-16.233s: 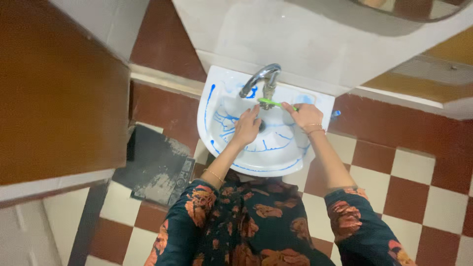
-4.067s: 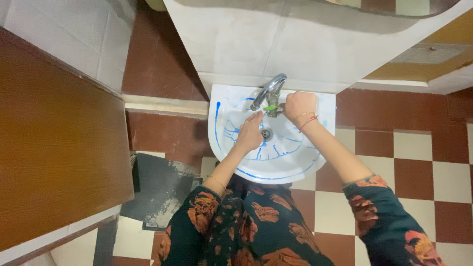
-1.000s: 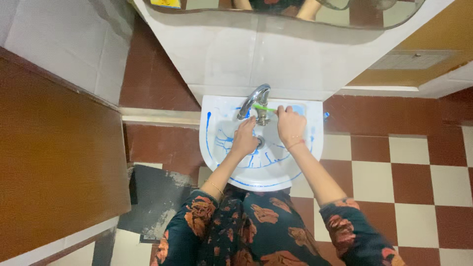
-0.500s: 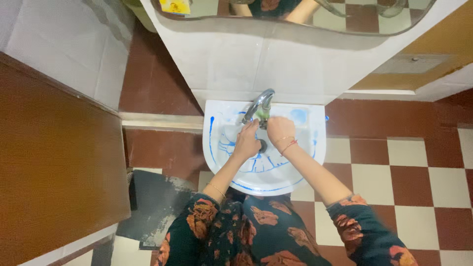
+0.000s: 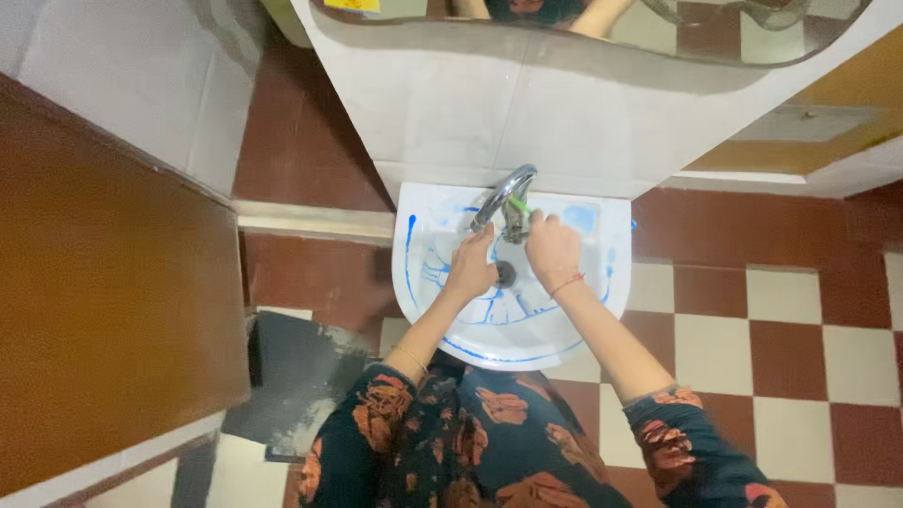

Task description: The person pours blue liquid cleaner into a white bathroom sink and scrubs the basin with a green toothbrush. They repeatedly scrub the sink surface and faucet area while the cleaner spreads across the basin.

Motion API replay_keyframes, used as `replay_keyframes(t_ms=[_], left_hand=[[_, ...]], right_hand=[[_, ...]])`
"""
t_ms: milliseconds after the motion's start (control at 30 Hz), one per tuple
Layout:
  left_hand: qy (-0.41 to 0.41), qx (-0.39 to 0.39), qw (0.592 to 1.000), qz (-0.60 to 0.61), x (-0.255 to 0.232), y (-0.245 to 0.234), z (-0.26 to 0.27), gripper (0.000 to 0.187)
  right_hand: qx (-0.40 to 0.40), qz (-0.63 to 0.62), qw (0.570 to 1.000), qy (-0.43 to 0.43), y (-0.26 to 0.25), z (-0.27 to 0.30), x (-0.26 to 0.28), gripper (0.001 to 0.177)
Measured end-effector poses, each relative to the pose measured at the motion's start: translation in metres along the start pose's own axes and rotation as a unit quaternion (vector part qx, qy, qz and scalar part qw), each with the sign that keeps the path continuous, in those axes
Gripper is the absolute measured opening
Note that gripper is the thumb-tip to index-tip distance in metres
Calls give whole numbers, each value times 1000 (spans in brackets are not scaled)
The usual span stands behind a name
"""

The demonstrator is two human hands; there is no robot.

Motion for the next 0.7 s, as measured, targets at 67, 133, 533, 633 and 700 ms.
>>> replay_keyframes(t_ms=[67,133,533,633,700], left_hand=[[-1,-7,1000,-5,-3,3,0,79],[28,-34,999,-22,-15,3,-8,80],[-2,-82,996,28,-43,23,0,81],[22,-98,994,46,-53,24,4,81],[20,-121,992,37,-49,26,6,76]], right_hand=[[24,-44,998,33,0,-8,-13,20],[62,-22,998,23,6,0,-11,17],[70,-486,823,283,71,72,-82,37],[131,-608,680,389,104,62,-44,37],[136,-639,644,397,113,62,-32,36]])
Point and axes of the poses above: each hand's wrist, its own z-axis away from the middle knuckle, its own y-axis out of the palm, x = y × z, the point moved 8 cm from there along -z, towards the middle knuckle, and after that the axes turned 13 degrees about -x, right-handed, at the moved point
